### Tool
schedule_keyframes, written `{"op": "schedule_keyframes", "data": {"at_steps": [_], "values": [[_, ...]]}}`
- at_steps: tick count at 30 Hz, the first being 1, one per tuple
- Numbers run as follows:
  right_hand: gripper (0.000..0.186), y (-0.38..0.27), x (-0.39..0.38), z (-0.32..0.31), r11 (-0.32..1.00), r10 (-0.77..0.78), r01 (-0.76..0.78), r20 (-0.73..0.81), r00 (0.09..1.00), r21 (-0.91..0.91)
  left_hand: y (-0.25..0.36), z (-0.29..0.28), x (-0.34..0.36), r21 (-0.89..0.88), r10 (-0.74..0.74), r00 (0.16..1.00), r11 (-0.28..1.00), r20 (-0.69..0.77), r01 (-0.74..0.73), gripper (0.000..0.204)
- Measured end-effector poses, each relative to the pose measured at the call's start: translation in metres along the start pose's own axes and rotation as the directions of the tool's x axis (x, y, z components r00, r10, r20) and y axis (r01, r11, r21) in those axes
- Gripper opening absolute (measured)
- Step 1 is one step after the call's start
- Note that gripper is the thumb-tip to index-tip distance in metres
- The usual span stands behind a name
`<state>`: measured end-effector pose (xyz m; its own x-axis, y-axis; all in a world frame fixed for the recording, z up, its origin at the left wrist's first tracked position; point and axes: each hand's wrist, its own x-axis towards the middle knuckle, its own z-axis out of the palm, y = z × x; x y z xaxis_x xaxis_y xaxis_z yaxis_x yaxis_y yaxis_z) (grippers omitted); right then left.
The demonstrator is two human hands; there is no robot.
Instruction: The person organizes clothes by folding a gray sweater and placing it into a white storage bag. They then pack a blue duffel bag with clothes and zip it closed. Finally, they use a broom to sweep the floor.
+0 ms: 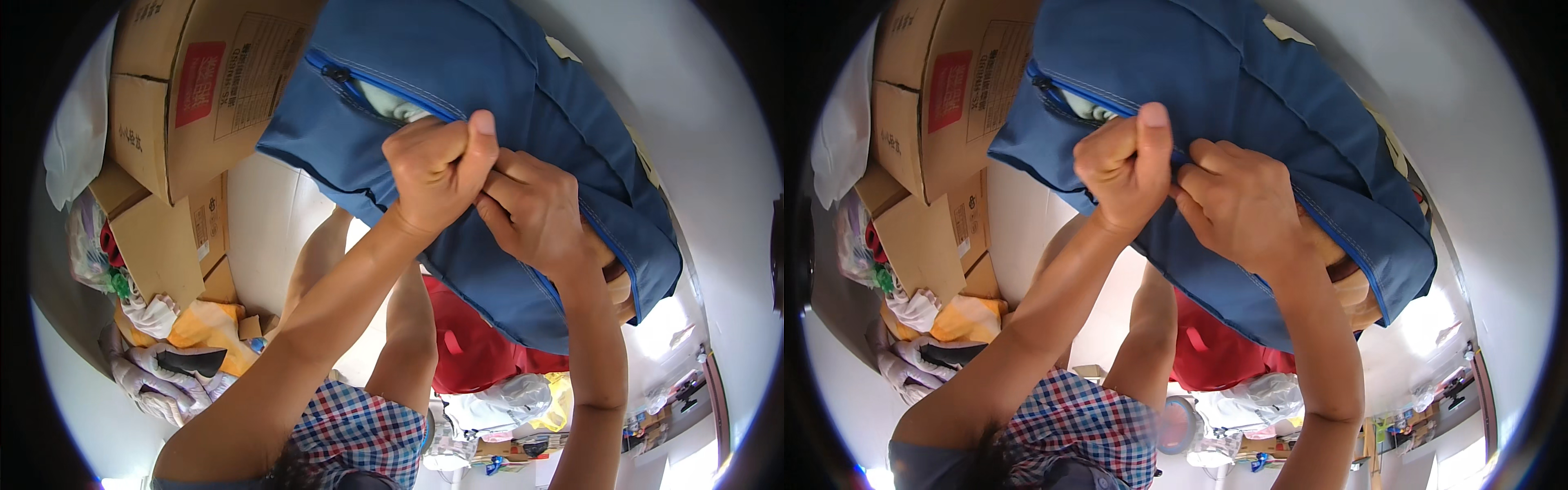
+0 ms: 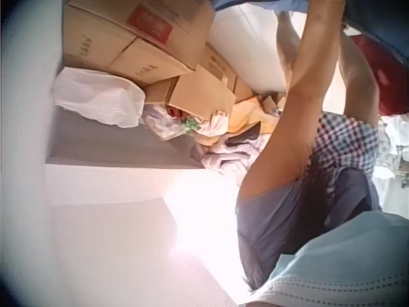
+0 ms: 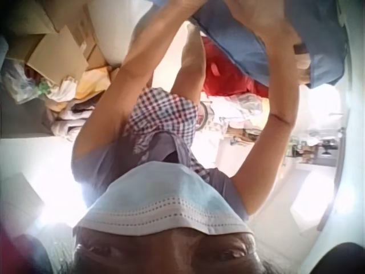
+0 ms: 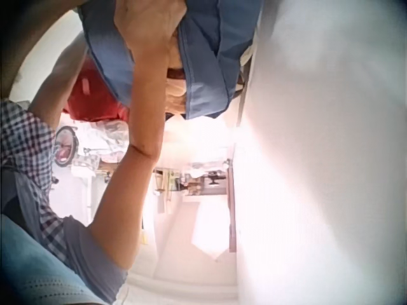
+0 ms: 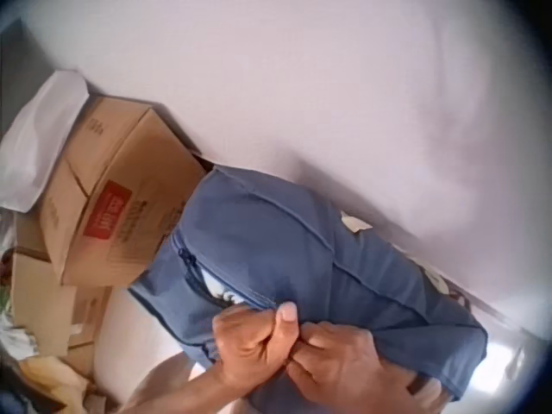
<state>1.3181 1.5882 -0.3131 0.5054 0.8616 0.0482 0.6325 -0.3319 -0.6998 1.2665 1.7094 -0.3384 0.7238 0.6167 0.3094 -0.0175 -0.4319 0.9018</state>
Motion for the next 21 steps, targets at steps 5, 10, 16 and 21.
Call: {"op": "schedule_keyframes", "data": {"at_steps": [5,10,16,21], "values": [[0.015,-0.008,-0.009,0.005,0.999,0.005,-0.008,0.074,0.997,0.044,0.003,-0.044,-0.005,0.252,0.14,0.915,0.936,0.377,-0.247,0.027],[0.02,-0.024,-0.007,0.002,1.0,0.003,-0.006,0.148,0.989,0.02,0.01,-0.123,0.024,0.402,0.08,0.725,0.788,0.684,-0.466,0.017],[0.02,-0.021,-0.005,0.005,0.999,-0.02,0.024,0.081,0.997,-0.045,-0.003,-0.118,0.035,0.203,0.269,0.603,0.774,0.751,-0.599,0.021],[0.02,-0.017,-0.004,0.002,0.998,-0.03,0.035,0.093,0.995,-0.054,-0.008,-0.131,0.044,0.306,0.114,0.913,0.92,0.391,-0.246,0.025]]}}
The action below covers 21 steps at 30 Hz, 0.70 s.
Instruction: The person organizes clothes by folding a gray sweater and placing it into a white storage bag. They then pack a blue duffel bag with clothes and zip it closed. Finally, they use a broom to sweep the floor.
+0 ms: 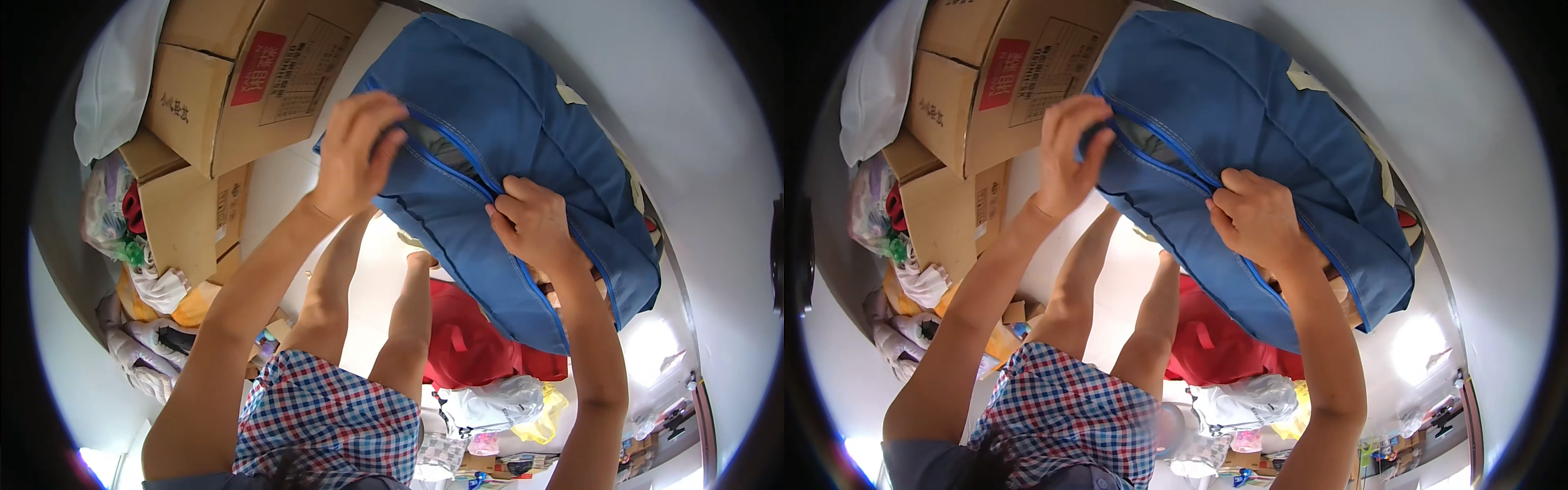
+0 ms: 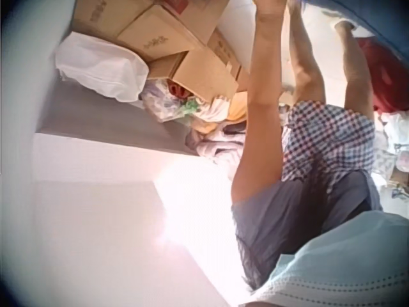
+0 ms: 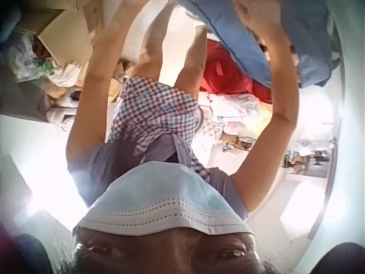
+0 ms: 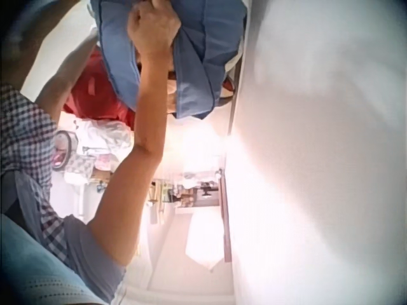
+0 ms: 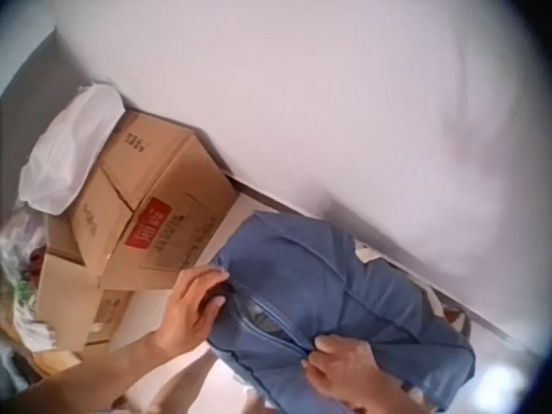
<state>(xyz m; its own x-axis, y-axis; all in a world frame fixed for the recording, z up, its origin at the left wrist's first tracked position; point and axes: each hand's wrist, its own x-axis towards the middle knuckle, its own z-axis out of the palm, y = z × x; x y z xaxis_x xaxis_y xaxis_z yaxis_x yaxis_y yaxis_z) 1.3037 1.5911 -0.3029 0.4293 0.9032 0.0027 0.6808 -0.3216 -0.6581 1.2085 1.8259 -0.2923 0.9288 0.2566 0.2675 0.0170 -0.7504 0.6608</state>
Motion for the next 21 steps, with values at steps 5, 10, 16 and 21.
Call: {"op": "schedule_keyframes", "data": {"at_steps": [5,10,16,21], "values": [[0.02,0.003,-0.002,0.0,1.0,-0.007,0.007,-0.011,1.0,0.013,-0.03,-0.011,0.015,0.156,-0.168,0.894,0.981,0.416,0.112,0.019],[0.019,0.008,-0.003,0.0,0.999,-0.025,0.026,-0.037,0.999,0.028,-0.048,-0.006,0.027,0.103,-0.124,0.858,0.991,0.499,0.083,0.011],[0.018,0.012,-0.004,0.0,0.999,-0.024,0.027,-0.07,0.997,0.047,-0.031,-0.009,0.051,0.055,-0.25,0.705,0.956,0.664,0.287,0.008],[0.018,0.011,-0.005,-0.002,0.999,-0.024,0.025,-0.054,0.998,0.024,-0.024,-0.015,0.052,0.076,-0.107,0.792,0.994,0.601,0.077,0.008]]}}
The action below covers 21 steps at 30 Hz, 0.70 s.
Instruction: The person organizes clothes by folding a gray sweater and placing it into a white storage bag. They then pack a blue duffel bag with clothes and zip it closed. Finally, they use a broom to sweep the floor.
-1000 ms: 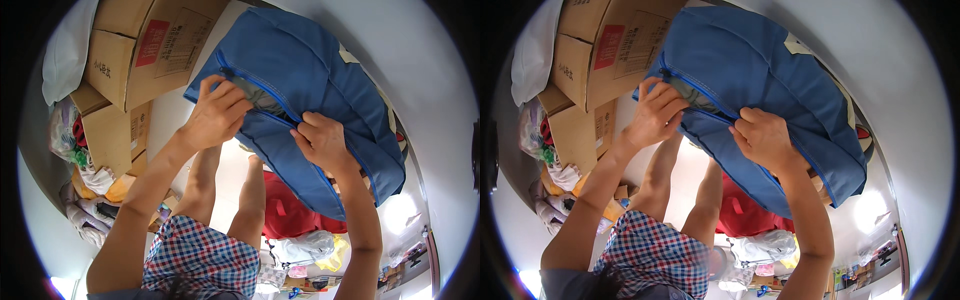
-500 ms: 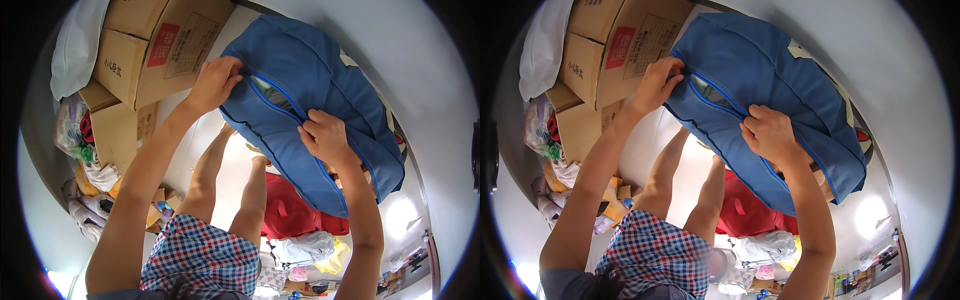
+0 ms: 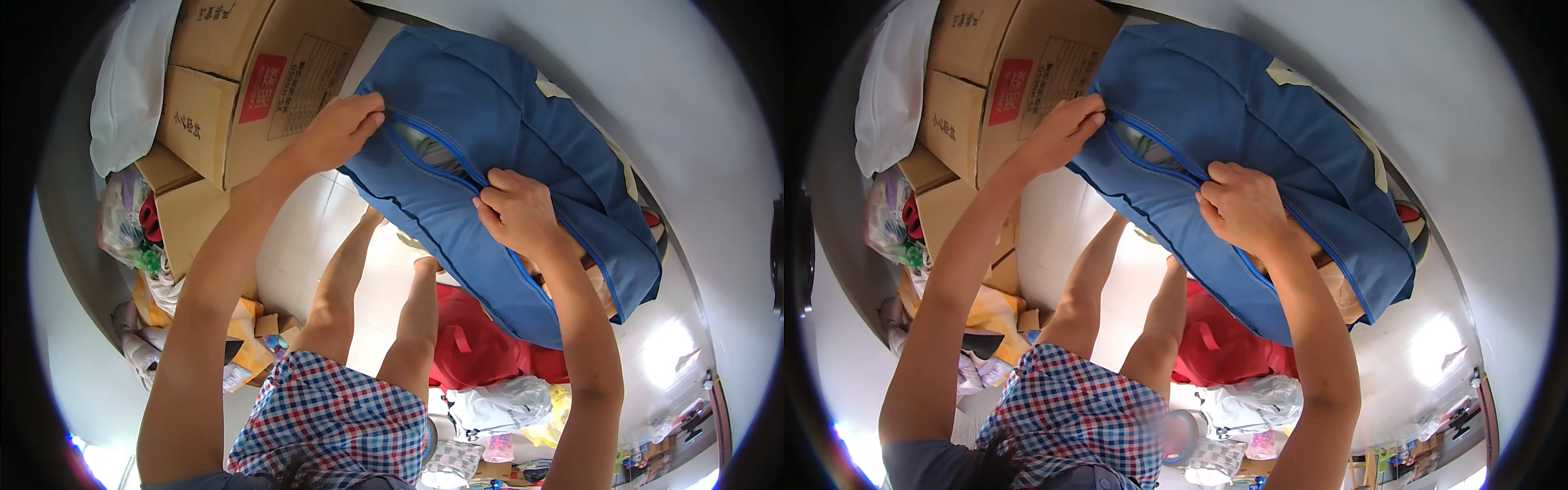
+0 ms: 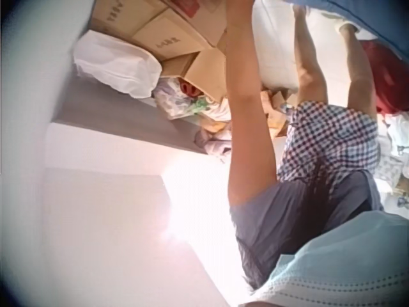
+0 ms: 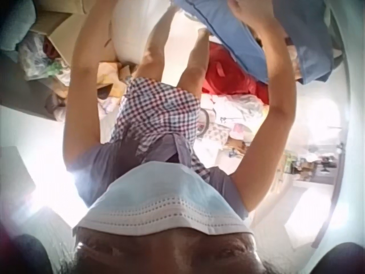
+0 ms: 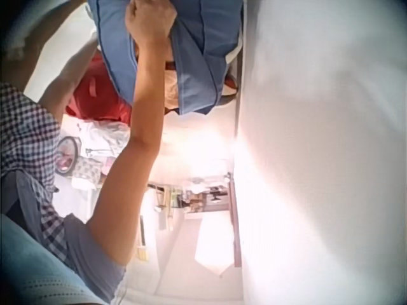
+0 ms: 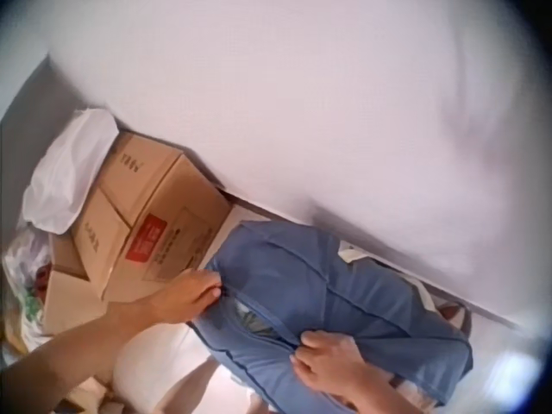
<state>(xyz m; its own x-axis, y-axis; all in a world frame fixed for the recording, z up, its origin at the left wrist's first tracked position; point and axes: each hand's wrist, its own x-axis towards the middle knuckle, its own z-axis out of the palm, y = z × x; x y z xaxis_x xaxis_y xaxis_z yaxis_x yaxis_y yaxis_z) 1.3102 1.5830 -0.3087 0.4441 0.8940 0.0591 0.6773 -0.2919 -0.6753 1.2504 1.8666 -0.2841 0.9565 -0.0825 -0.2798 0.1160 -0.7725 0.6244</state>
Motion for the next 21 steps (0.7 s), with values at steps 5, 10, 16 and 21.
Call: {"op": "schedule_keyframes", "data": {"at_steps": [5,10,16,21], "values": [[0.016,0.002,-0.005,0.0,0.999,-0.038,0.039,-0.053,0.998,0.018,0.046,0.002,-0.019,0.12,0.026,0.995,0.993,-0.097,-0.014,0.005],[0.016,0.006,-0.007,0.003,0.997,-0.068,0.07,-0.095,0.993,0.019,0.063,0.026,-0.019,0.304,0.164,0.963,0.948,-0.214,-0.094,0.007],[0.019,0.013,-0.009,0.003,0.992,-0.109,0.12,-0.185,0.977,0.047,0.059,0.04,-0.015,0.319,0.131,0.951,0.947,-0.28,-0.036,0.004],[0.013,0.016,-0.013,0.002,0.998,-0.069,0.069,-0.137,0.988,-0.003,0.047,0.017,-0.007,0.09,0.119,0.973,0.991,-0.199,-0.102,0.007]]}}
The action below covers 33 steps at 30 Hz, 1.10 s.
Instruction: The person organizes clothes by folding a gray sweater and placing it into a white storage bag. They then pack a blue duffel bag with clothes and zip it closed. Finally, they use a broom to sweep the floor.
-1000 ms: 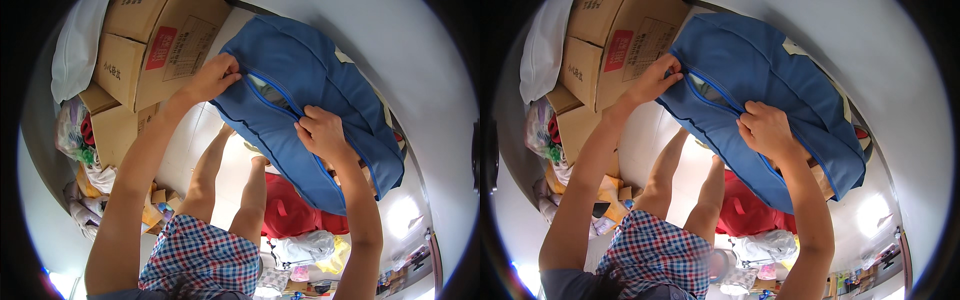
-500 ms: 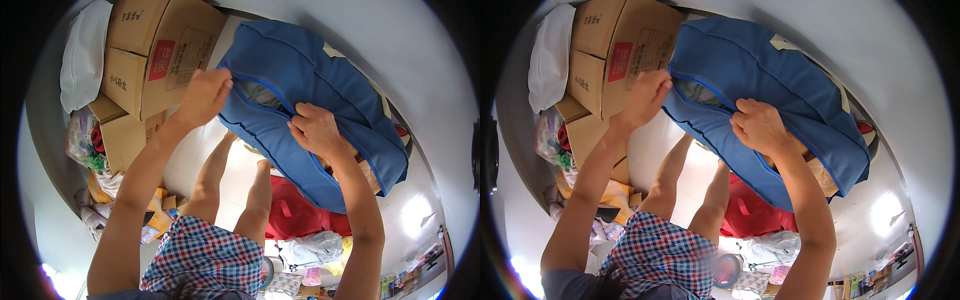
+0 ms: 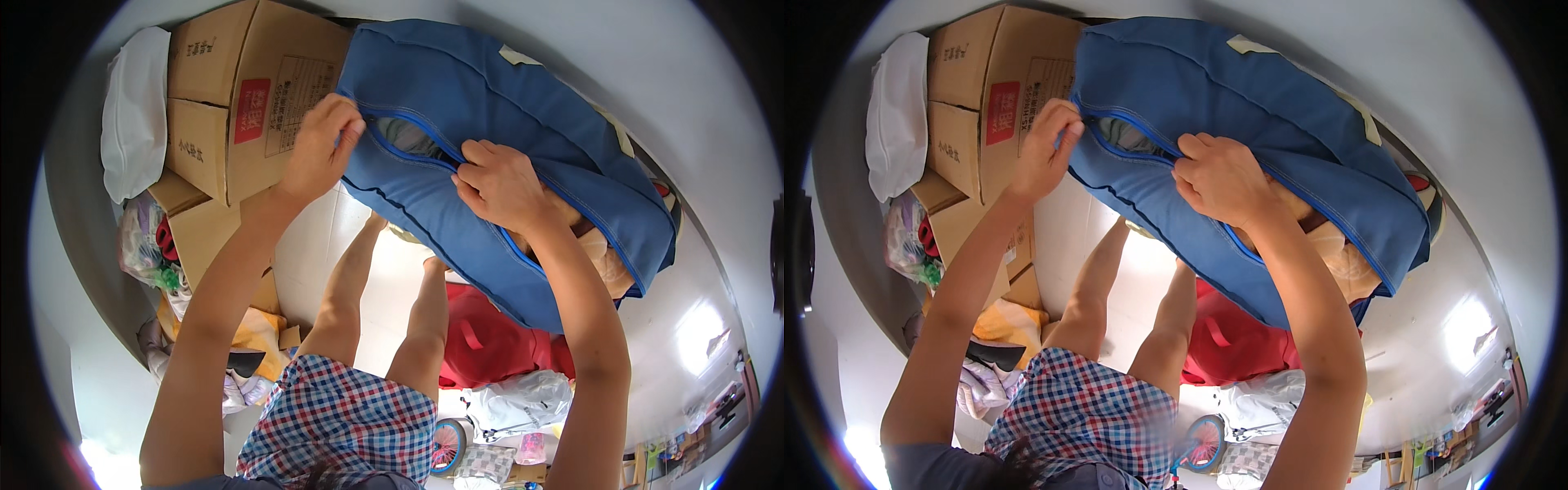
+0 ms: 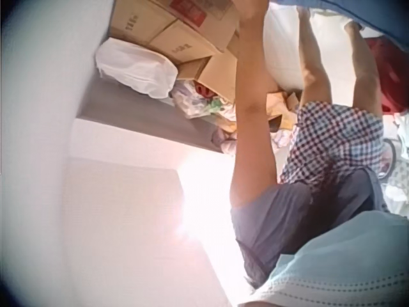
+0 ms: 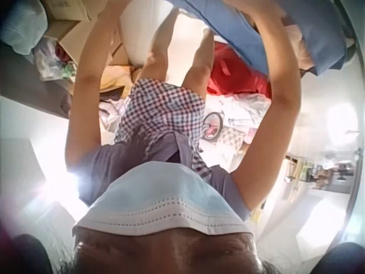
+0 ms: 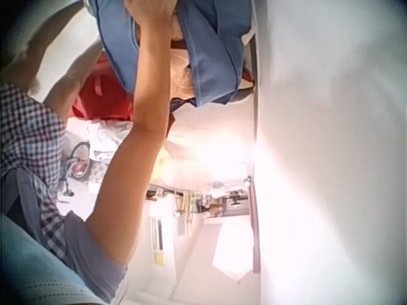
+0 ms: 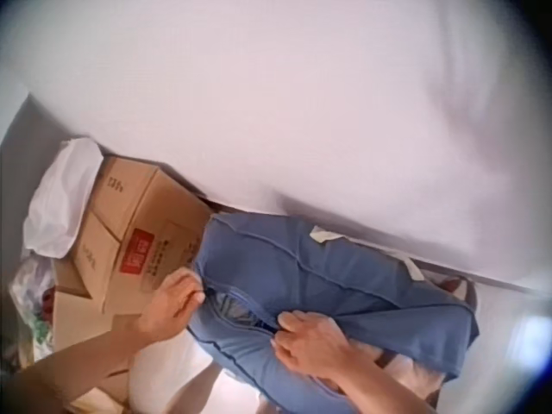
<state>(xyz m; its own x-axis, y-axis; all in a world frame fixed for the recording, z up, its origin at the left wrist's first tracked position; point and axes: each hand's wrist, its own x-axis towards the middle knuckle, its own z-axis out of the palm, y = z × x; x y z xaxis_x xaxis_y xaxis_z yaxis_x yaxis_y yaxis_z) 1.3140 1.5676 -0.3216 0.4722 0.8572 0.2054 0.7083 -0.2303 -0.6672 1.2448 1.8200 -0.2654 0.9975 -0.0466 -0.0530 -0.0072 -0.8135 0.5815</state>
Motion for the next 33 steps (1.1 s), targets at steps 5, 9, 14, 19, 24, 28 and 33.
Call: {"op": "schedule_keyframes", "data": {"at_steps": [5,9,14,19,24,28,33], "values": [[0.013,0.002,0.003,-0.002,1.0,0.011,-0.01,0.003,1.0,-0.018,-0.01,0.006,0.004,-0.112,0.031,0.999,0.993,0.013,-0.029,0.025],[0.016,-0.001,0.006,-0.005,0.999,0.025,-0.024,0.033,0.999,-0.039,-0.034,0.014,0.025,0.02,0.138,0.983,0.99,0.121,-0.141,0.03],[0.019,-0.001,0.009,-0.006,0.998,0.037,-0.035,0.053,0.998,-0.045,-0.051,0.019,0.034,0.065,0.298,0.934,0.947,0.195,-0.315,0.025],[0.02,-0.006,0.009,-0.007,0.999,0.027,-0.025,0.071,0.997,-0.025,-0.063,0.014,0.039,0.093,0.459,0.857,0.867,0.235,-0.489,0.023],[0.02,-0.004,0.009,-0.012,1.0,-0.006,0.007,0.056,0.998,-0.029,-0.057,-0.002,0.038,0.143,0.5,0.836,0.832,0.227,-0.536,0.031],[0.02,-0.003,0.008,-0.011,0.999,-0.001,0.002,0.041,0.999,-0.036,-0.022,0.012,0.035,0.085,0.506,0.826,0.838,0.249,-0.539,0.039],[0.02,-0.002,0.008,-0.009,0.999,-0.018,0.019,0.033,0.999,-0.03,-0.014,0.028,0.039,0.076,0.501,0.837,0.847,0.218,-0.527,0.035]]}}
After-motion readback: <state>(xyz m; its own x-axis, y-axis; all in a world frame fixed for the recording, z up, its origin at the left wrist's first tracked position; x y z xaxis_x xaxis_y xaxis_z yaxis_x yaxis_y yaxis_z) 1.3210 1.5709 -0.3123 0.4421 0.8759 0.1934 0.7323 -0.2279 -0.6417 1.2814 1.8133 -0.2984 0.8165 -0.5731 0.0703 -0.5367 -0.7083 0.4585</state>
